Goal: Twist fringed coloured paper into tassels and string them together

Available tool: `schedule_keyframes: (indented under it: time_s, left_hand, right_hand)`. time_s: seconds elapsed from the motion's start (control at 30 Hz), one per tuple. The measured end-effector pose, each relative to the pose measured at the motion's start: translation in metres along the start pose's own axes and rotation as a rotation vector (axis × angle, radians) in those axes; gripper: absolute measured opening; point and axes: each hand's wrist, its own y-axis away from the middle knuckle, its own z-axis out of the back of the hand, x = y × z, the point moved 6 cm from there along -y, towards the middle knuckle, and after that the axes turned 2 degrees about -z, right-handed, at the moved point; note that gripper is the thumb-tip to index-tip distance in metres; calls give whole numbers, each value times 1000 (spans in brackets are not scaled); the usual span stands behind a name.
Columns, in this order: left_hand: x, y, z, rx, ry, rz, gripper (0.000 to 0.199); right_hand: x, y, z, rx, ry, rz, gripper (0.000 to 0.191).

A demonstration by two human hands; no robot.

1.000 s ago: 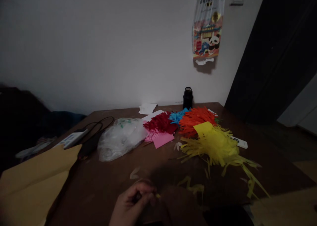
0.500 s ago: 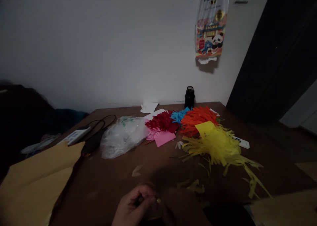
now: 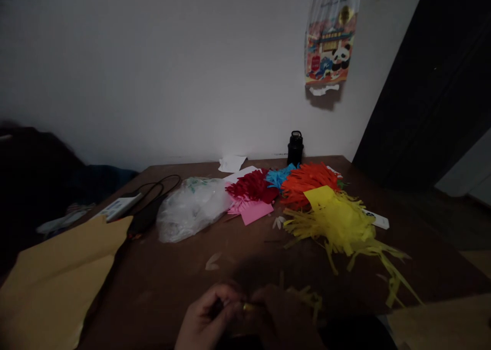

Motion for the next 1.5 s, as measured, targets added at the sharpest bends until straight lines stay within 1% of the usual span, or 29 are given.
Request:
schedule_keyframes:
  time_s: [0.13, 0.2, 0.3, 0.4, 0.5, 0.6, 0.67, 0.77, 0.83, 0.93, 1.0, 1.1, 1.17, 1.23, 1.37, 1.5]
  left_hand:
    - [-3, 1, 0, -27, -57, -31, 10]
    - [-3, 2, -1, -35, -58, -37, 10]
    - [4, 4, 1, -50, 26, 37, 11]
    - [12, 4, 1, -24, 107, 130, 11]
    - [16, 2, 0, -2, 143, 165, 12]
    - [18, 2, -1, -29, 203, 214, 17]
    - [20, 3, -1, -71, 241, 248, 22]
    - [24, 5, 0, -137, 264, 273, 28]
    - [27, 5, 0, -130, 248, 280, 31]
    - [29, 6, -1, -86, 190, 275, 29]
    - [28, 7, 2, -90, 148, 237, 22]
    - [25, 9, 2, -69, 126, 178, 15]
    - [24, 9, 2, -58, 137, 164, 14]
    - [24, 9, 3, -61, 160, 160, 13]
    - [24, 9, 4, -70, 153, 151, 13]
    - [23, 11, 5, -92, 113, 111, 12]
  right_hand:
    - [10, -2, 2, -49, 18, 109, 34]
    - [11, -2, 1, -74, 30, 131, 36]
    - [7, -1, -2, -71, 0, 75, 36]
    - [3, -1, -6, -23, -57, 39, 38]
    - [-1, 1, -9, -1, -74, -19, 38]
    - [-6, 4, -8, -77, -45, -76, 25]
    - [-4, 6, -5, -151, 13, -12, 23]
    - [7, 7, 0, -189, 77, 176, 16]
    - [13, 5, 5, -188, 72, 256, 17]
    - [18, 3, 10, -204, 28, 312, 15]
    - [19, 2, 10, -221, 16, 298, 12]
    - [15, 0, 6, -224, 11, 192, 14]
    - [12, 0, 4, -193, -33, 131, 19]
    - [9, -1, 4, -167, -48, 88, 18]
    - [10, 0, 8, -165, -3, 115, 15]
    - [10, -1, 6, -186, 0, 97, 22]
